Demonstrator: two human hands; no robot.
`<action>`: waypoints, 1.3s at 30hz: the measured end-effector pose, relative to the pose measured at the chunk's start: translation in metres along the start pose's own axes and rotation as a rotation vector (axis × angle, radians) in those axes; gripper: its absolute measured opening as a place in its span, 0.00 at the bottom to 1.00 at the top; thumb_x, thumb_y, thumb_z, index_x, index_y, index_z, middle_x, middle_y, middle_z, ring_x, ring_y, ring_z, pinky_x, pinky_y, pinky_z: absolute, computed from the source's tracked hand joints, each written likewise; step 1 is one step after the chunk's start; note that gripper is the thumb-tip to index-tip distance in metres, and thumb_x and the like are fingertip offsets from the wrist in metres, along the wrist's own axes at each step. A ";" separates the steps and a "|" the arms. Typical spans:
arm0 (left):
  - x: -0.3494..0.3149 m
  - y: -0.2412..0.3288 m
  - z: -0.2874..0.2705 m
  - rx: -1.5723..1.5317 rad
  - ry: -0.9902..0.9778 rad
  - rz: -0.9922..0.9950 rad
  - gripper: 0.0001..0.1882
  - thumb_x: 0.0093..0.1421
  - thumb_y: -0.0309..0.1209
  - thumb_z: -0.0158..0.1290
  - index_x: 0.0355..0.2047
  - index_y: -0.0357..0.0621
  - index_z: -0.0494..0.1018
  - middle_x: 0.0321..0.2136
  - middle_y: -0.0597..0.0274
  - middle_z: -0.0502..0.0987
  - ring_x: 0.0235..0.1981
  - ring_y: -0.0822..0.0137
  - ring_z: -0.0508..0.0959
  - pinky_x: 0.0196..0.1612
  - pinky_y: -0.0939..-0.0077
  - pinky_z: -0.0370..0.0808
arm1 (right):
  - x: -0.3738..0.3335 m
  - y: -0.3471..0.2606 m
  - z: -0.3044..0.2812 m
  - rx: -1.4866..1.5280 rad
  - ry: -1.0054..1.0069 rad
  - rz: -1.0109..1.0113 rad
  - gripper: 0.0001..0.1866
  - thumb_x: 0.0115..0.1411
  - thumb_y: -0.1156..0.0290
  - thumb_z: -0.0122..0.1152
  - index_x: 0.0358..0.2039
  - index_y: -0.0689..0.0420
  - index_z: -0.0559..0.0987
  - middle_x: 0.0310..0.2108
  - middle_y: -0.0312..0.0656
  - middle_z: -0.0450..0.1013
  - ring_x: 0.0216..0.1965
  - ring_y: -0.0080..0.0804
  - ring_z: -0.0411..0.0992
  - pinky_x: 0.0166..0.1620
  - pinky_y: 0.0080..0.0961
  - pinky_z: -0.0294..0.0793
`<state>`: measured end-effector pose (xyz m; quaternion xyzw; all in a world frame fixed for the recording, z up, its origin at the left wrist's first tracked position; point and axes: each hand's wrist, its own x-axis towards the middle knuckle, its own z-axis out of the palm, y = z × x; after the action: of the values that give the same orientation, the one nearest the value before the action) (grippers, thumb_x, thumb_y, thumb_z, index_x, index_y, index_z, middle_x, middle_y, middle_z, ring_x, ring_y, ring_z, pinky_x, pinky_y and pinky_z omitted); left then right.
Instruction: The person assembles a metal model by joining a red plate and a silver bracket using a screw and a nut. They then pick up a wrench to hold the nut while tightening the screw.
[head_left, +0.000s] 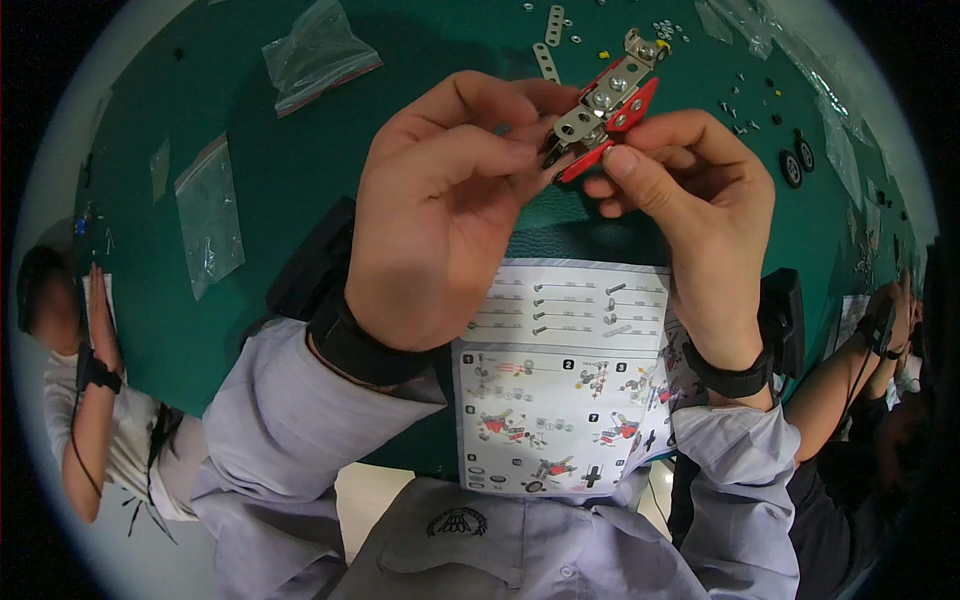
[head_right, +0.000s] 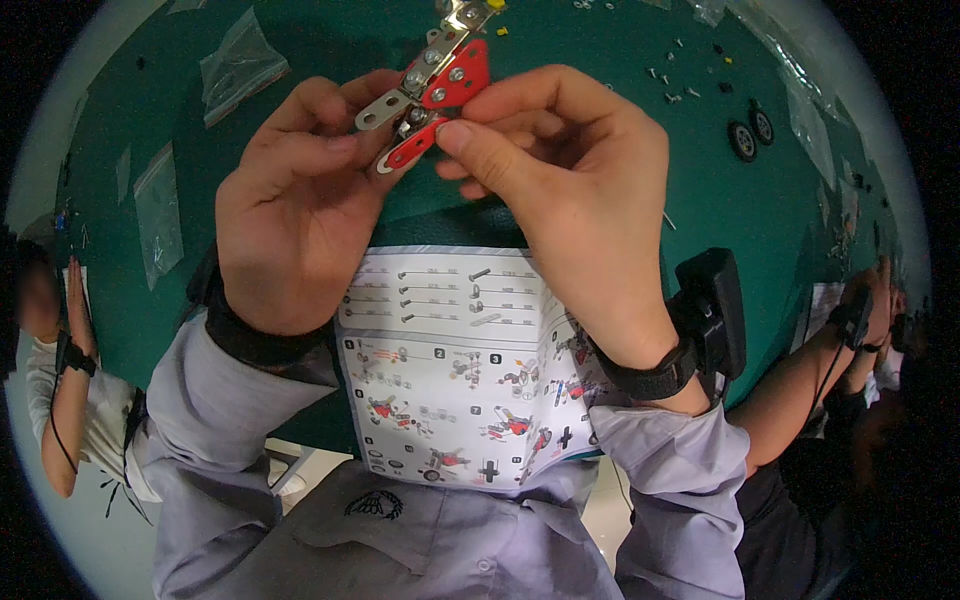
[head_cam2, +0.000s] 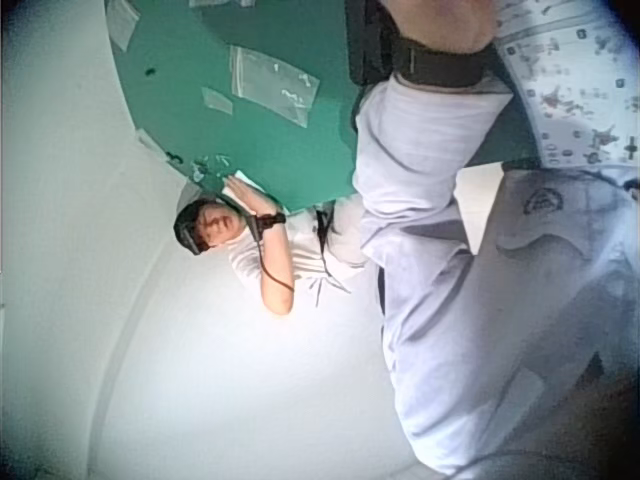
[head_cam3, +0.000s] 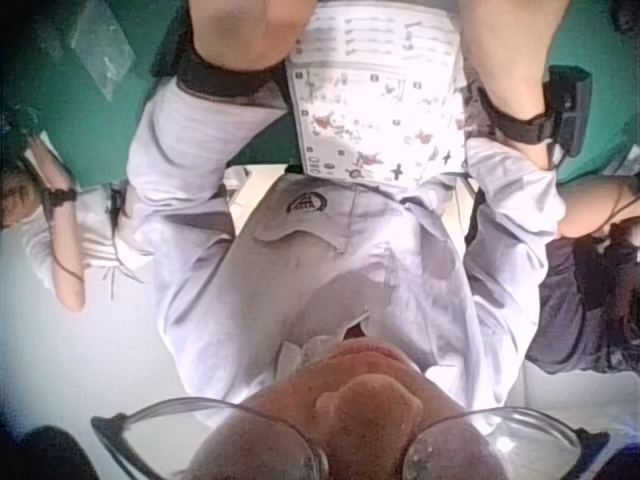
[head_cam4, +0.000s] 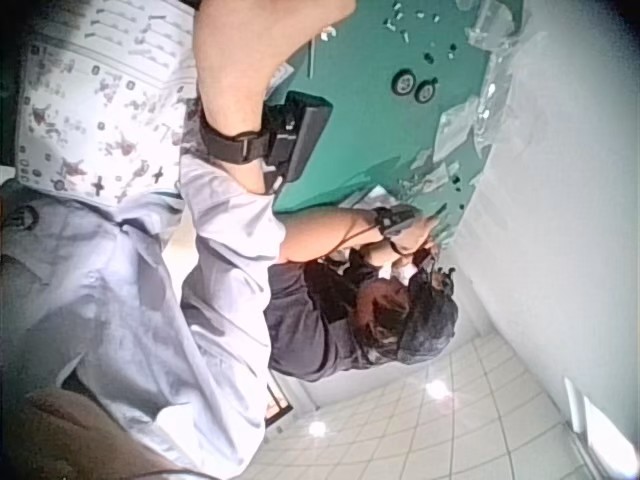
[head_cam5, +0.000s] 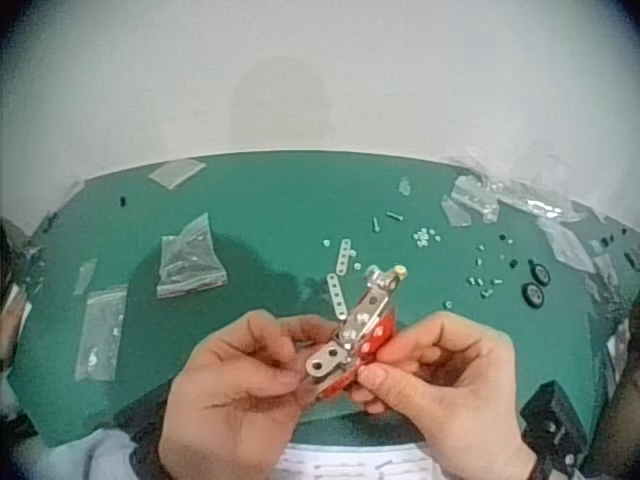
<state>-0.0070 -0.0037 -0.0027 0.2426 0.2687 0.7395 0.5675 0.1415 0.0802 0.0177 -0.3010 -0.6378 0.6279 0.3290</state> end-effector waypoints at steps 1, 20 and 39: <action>0.000 0.000 0.000 0.004 -0.003 -0.012 0.09 0.53 0.17 0.42 0.34 0.41 0.66 0.48 0.46 0.67 0.51 0.55 0.69 0.56 0.62 0.65 | 0.000 0.001 0.000 0.020 0.011 0.000 0.06 0.54 0.79 0.60 0.32 0.64 0.74 0.26 0.42 0.75 0.26 0.24 0.73 0.30 0.16 0.72; 0.009 0.024 0.001 1.306 -0.411 0.643 0.26 0.42 0.11 0.48 0.45 0.30 0.69 0.45 0.47 0.71 0.49 0.57 0.72 0.49 0.68 0.70 | 0.010 -0.006 -0.031 0.339 -0.186 0.177 0.05 0.53 0.77 0.59 0.31 0.60 0.74 0.25 0.38 0.74 0.25 0.22 0.72 0.31 0.15 0.70; 0.009 0.020 0.008 1.494 -0.699 0.943 0.21 0.37 0.18 0.62 0.35 0.35 0.74 0.33 0.50 0.77 0.40 0.53 0.78 0.41 0.64 0.75 | 0.008 -0.027 -0.034 0.278 -0.403 0.468 0.08 0.47 0.80 0.62 0.26 0.62 0.71 0.23 0.42 0.73 0.20 0.22 0.71 0.23 0.14 0.71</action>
<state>-0.0180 0.0017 0.0175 0.8339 0.3614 0.4149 -0.0433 0.1647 0.1060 0.0452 -0.2612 -0.5120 0.8142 0.0813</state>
